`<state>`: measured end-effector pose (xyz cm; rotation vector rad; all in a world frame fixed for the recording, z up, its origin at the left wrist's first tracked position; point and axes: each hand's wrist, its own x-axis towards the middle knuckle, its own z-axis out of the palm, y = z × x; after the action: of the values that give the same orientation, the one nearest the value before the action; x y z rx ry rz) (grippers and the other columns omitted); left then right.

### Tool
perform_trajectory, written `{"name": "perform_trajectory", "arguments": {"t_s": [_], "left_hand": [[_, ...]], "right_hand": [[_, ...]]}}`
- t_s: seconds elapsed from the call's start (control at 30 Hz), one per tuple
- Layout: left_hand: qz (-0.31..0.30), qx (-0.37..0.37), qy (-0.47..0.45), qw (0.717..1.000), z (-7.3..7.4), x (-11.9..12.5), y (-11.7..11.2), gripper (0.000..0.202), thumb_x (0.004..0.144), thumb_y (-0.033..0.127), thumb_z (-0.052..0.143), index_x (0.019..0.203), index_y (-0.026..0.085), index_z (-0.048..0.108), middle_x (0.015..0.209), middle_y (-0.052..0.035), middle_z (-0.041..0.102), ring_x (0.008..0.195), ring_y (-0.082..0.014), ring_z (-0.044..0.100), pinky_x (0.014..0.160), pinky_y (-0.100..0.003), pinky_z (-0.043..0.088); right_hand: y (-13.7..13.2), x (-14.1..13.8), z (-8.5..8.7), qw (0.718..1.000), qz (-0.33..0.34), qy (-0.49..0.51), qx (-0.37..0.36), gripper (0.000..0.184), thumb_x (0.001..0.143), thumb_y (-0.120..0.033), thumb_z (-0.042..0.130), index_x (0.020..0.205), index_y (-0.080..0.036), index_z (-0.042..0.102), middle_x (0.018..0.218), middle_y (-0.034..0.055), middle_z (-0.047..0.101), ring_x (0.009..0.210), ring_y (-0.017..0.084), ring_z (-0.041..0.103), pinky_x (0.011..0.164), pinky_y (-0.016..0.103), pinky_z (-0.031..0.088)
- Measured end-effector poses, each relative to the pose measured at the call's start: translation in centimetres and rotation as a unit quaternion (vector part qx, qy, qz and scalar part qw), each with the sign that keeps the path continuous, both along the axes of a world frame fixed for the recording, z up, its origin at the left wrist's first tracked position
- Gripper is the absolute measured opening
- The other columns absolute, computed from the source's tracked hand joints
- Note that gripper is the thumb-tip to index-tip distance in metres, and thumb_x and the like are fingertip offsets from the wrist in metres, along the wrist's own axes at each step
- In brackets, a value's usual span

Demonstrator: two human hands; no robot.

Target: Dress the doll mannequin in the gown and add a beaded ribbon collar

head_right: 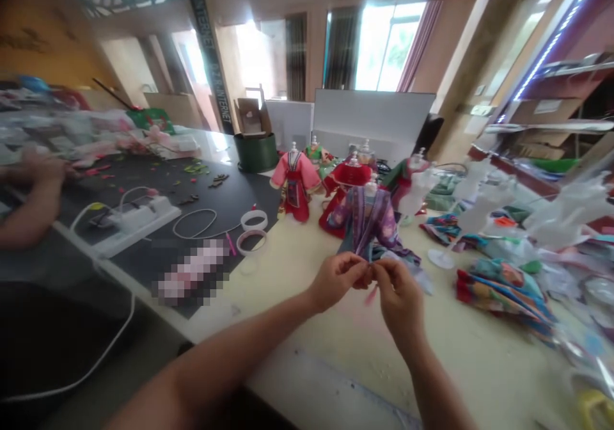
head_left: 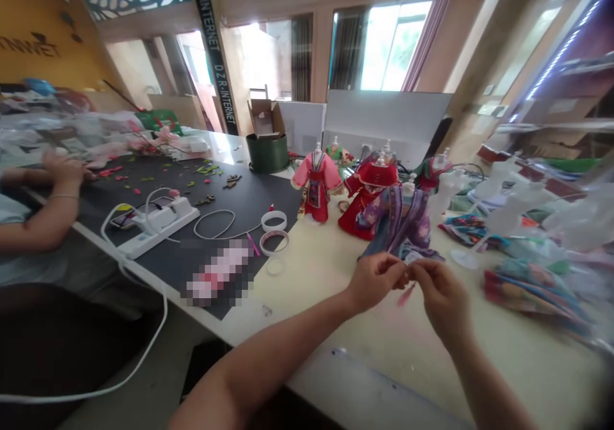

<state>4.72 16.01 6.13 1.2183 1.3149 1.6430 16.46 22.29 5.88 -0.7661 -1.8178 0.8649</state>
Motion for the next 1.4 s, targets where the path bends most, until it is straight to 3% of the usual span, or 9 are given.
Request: {"name": "perform_trajectory", "arguments": {"t_s": [0.2,0.43,0.6,0.77,1.1,1.4], "left_hand": [[-0.032,-0.023,-0.098,0.994,0.4,-0.3,0.0,0.027,0.075,0.034,0.056,0.079,0.008,0.063,0.064,-0.0043,0.061,0.058,-0.0094,0.057,0.064,-0.026,0.049],[-0.063,-0.028,-0.079,0.994,-0.4,-0.6,0.1,0.022,0.070,0.025,0.062,0.083,0.008,0.067,0.063,-0.0044,0.063,0.058,-0.0105,0.058,0.063,-0.026,0.050],[-0.059,-0.003,0.006,0.998,-0.8,-0.9,-0.2,0.026,0.073,0.029,0.063,0.089,0.009,0.066,0.073,-0.0075,0.069,0.066,-0.0153,0.063,0.066,-0.027,0.051],[0.008,0.043,0.141,0.989,-0.9,-1.2,-0.6,0.023,0.076,0.031,0.061,0.089,0.014,0.068,0.077,-0.0061,0.070,0.069,-0.0162,0.063,0.064,-0.025,0.048],[0.059,0.162,0.358,0.918,-1.1,-1.4,-1.0,0.015,0.083,0.020,0.051,0.085,0.016,0.066,0.079,-0.0060,0.068,0.073,-0.0152,0.061,0.070,-0.027,0.046],[0.037,0.168,0.463,0.869,-0.8,-2.0,-1.4,0.017,0.084,0.017,0.045,0.081,0.018,0.062,0.078,-0.0051,0.065,0.073,-0.0165,0.056,0.071,-0.027,0.043]], "right_hand": [[0.2,0.3,-0.5,0.999,0.001,-0.033,0.000,0.018,0.078,-0.036,0.055,0.079,-0.018,0.058,0.070,0.0048,0.062,0.065,0.020,0.059,0.064,0.035,0.045],[-0.1,0.6,-0.8,0.996,0.074,0.011,-0.055,0.014,0.079,-0.032,0.057,0.077,-0.019,0.057,0.064,0.0023,0.060,0.060,0.017,0.057,0.059,0.031,0.046],[-0.2,0.4,-0.5,0.974,0.160,0.066,-0.146,0.015,0.079,-0.032,0.059,0.073,-0.018,0.057,0.060,0.0012,0.059,0.057,0.015,0.056,0.055,0.028,0.045],[-0.4,0.6,-0.1,0.957,0.192,0.069,-0.205,0.014,0.079,-0.029,0.059,0.073,-0.017,0.058,0.058,-0.0004,0.059,0.053,0.013,0.055,0.056,0.027,0.042],[-0.5,1.2,-0.3,0.925,0.232,0.075,-0.290,0.015,0.078,-0.029,0.062,0.072,-0.016,0.060,0.057,-0.0016,0.057,0.052,0.012,0.055,0.056,0.027,0.041],[-0.5,1.3,0.0,0.897,0.252,0.065,-0.356,0.019,0.071,-0.032,0.067,0.068,-0.014,0.060,0.056,-0.0007,0.057,0.051,0.012,0.051,0.052,0.025,0.040]]}}
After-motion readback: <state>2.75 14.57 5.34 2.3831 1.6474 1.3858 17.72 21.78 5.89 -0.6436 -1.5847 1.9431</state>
